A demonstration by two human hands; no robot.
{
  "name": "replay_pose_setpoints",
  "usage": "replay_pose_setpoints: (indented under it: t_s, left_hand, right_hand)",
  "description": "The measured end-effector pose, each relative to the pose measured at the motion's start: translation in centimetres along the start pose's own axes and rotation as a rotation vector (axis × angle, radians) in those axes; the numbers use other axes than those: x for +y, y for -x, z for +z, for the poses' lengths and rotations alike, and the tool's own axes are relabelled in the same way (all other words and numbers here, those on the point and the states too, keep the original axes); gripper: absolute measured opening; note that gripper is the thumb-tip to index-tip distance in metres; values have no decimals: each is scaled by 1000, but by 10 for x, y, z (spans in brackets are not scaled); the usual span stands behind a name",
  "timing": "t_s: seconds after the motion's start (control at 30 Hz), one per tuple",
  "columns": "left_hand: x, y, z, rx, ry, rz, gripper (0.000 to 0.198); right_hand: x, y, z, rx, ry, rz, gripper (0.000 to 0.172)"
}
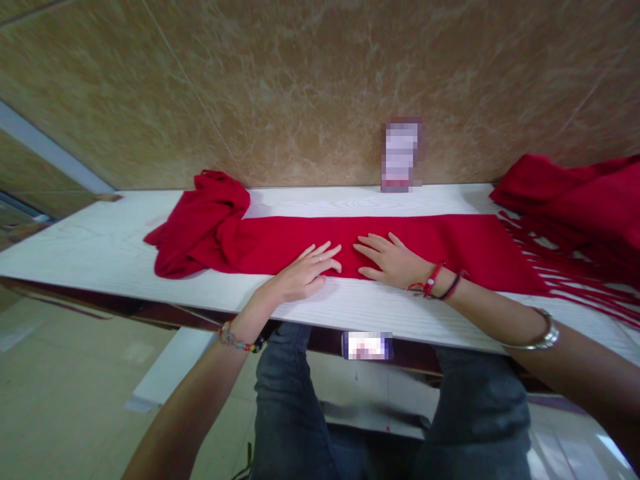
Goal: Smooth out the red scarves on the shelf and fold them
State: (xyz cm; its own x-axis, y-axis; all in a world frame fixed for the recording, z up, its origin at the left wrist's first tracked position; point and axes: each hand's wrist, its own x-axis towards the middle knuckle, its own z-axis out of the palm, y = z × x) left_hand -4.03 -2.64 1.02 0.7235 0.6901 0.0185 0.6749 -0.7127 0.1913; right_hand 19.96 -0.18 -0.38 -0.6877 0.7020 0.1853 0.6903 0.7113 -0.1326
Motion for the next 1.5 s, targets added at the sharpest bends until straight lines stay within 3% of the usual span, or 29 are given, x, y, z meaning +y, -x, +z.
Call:
replay_pose_setpoints:
  t_s: [0.2,0.37,0.6,0.77,0.97,1.17,1.23,1.33,1.43,1.5]
  left_hand:
    - [-5,11,4,-26,-163,-125,44]
    - [-9,29,1,-114,-224,-111,47]
    - [-15,37,-11,-105,-146,-88,42]
    - [-28,31,-9,30,-199,-357,45]
    - [-51,53,-1,-47,-246,-592,51]
    - [-57,69,-6,-118,-229,-774,57]
    - [-58,67,-8,-72,-249,-776,56]
    - [-63,53,-14,108,-270,-734,53]
    - [-66,23,-19,241,-213,-681,52]
    - [-63,-3,-18,274,-168,-647,53]
  right_hand:
    - [0,3,-2,-100,43,12,63]
    - [1,2,-2,-112,29,15,65]
    - [2,3,-1,-82,15,10,66]
    - [2,4,0,-57,26,8,63]
    - [2,4,2,-50,25,0,62]
    - [1,4,0,-59,14,9,62]
    - [1,3,-2,-42,1,5,61]
    - [3,0,-5,43,-38,22,56]
    - [7,-1,-5,130,-38,88,55]
    - [9,0,-2,106,-6,121,58]
